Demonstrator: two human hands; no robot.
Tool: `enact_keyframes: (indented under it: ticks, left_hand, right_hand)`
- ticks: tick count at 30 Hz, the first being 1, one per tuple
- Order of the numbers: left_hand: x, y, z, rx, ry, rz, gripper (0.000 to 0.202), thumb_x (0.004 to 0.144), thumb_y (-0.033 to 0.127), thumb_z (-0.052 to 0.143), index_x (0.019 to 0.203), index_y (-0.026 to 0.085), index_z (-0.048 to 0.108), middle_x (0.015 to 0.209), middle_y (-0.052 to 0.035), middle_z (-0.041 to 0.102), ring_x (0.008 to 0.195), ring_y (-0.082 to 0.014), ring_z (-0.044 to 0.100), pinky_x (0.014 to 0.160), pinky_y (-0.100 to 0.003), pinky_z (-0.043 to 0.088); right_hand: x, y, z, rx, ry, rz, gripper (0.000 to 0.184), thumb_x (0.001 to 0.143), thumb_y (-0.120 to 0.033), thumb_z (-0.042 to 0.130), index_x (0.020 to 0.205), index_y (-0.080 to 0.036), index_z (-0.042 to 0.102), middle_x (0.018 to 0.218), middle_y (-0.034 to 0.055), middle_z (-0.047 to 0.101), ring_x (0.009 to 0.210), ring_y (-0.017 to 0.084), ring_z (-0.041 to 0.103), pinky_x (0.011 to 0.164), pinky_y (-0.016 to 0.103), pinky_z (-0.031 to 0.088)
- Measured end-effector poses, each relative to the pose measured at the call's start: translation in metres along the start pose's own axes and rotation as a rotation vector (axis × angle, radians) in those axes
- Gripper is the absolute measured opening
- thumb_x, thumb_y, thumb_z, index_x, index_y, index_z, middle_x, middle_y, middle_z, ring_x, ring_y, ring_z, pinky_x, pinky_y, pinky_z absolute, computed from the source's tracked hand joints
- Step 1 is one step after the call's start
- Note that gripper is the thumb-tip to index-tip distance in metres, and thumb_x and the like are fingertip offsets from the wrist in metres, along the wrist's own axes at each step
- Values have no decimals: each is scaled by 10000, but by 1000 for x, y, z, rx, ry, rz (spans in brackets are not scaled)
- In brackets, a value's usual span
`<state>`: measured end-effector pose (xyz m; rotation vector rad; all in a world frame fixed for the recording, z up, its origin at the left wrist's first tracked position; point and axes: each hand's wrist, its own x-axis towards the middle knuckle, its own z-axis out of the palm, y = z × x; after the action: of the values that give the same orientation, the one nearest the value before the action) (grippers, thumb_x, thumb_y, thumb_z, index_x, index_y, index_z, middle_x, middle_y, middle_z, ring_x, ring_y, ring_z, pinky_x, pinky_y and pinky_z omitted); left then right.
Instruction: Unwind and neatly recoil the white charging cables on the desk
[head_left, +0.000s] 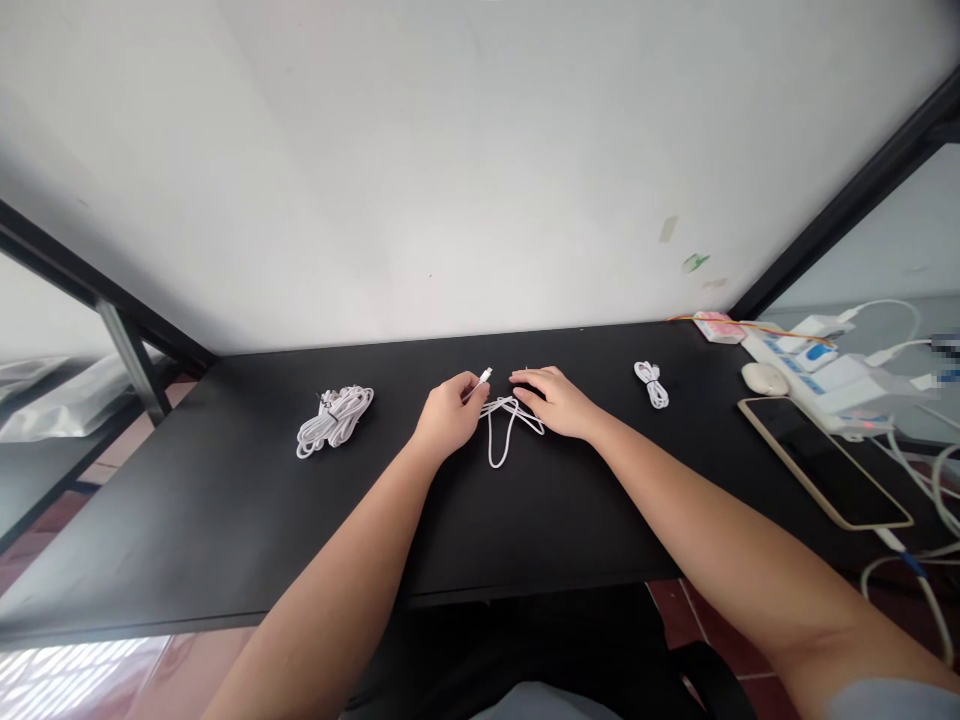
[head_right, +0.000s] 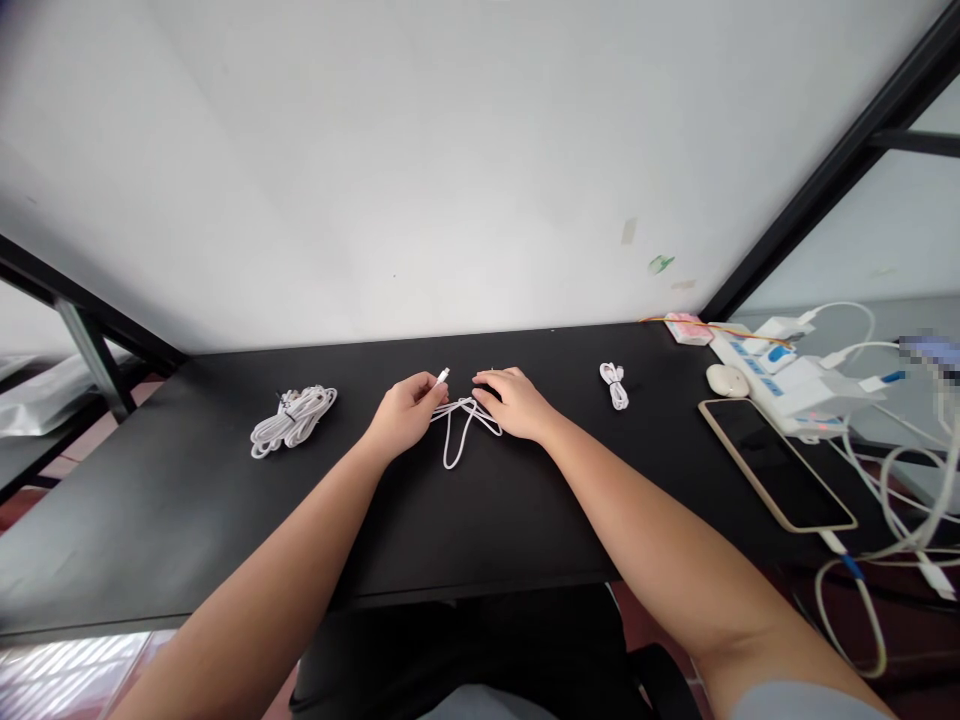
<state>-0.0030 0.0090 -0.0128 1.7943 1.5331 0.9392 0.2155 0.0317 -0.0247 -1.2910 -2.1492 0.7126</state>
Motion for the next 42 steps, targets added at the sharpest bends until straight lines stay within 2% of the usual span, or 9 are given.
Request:
enact_keyframes:
  ticks: [3, 7, 11, 15, 19, 26, 36, 42]
  left_hand:
    - [-2, 2, -4, 140, 34, 142, 273, 931, 403, 551, 747, 238, 667, 703, -17, 630, 668, -183, 563, 665, -298, 424]
    - [-2, 1, -8, 240, 68, 295, 228, 915, 358, 587, 785, 247, 737, 906, -86, 713, 915, -263, 647, 893, -377, 480]
    - [0, -3, -9, 314, 28, 264, 227, 911, 369, 602, 895, 227, 779, 1181, -135, 720, 1201, -350, 616, 1071, -482, 433]
    - [-2, -1, -9, 460, -101, 174, 328, 943, 370, 557, 1143, 196, 748, 1336, -145, 668, 1355, -337, 530, 1132, -488, 407]
    - [-4, 4, -11, 536, -161, 130, 400, 972, 390, 510, 1261, 186, 698, 1403, -129, 629, 1381, -297, 514, 1148, -455, 406]
    - [-3, 5, -12, 539, -173, 112, 400, 976, 386, 508, 1272, 194, 694, 1418, -117, 619, 1388, -288, 508, 1154, -444, 402]
    - [-3, 7, -11, 462, -118, 83, 475, 979, 500, 482, 1210, 164, 726, 1353, -138, 662, 1353, -284, 540, 1153, -432, 398]
    - [-3, 8, -9, 448, -91, 98, 537, 979, 549, 461, 1259, 149, 685, 1344, -132, 667, 1325, -290, 560, 1138, -430, 410]
  right_hand:
    - [-1, 0, 0, 14, 15, 0, 356, 987, -396, 511, 1255, -255, 697, 1346, 79, 667, 1321, 302, 499, 1130, 535, 388]
    - [0, 1, 0, 9, 34, -14, 343, 989, -397, 509, 1238, -264, 705, 1316, 66, 685, 1282, 284, 530, 1119, 505, 400]
    - [2, 5, 0, -11, 44, -22, 334, 988, -397, 517, 1220, -256, 711, 1296, 66, 696, 1259, 281, 549, 1103, 491, 412]
    - [3, 7, 1, -31, 53, -23, 305, 982, -376, 529, 1187, -250, 716, 1288, 61, 696, 1222, 275, 568, 1054, 471, 453]
    - [2, 6, 0, -29, 52, -3, 287, 982, -363, 524, 1166, -245, 712, 1270, 57, 699, 1185, 261, 577, 999, 443, 490]
    - [2, 4, -1, -14, 54, 11, 272, 976, -358, 534, 1158, -254, 706, 1258, 60, 693, 1185, 256, 575, 980, 433, 498]
    - [-1, -1, -7, -77, 87, 10, 202, 939, -362, 596, 1038, -231, 714, 1083, 77, 695, 1062, 250, 596, 916, 411, 503]
    - [-1, -2, -10, -122, 113, 5, 160, 926, -347, 614, 959, -219, 704, 990, 68, 690, 974, 233, 624, 884, 393, 512]
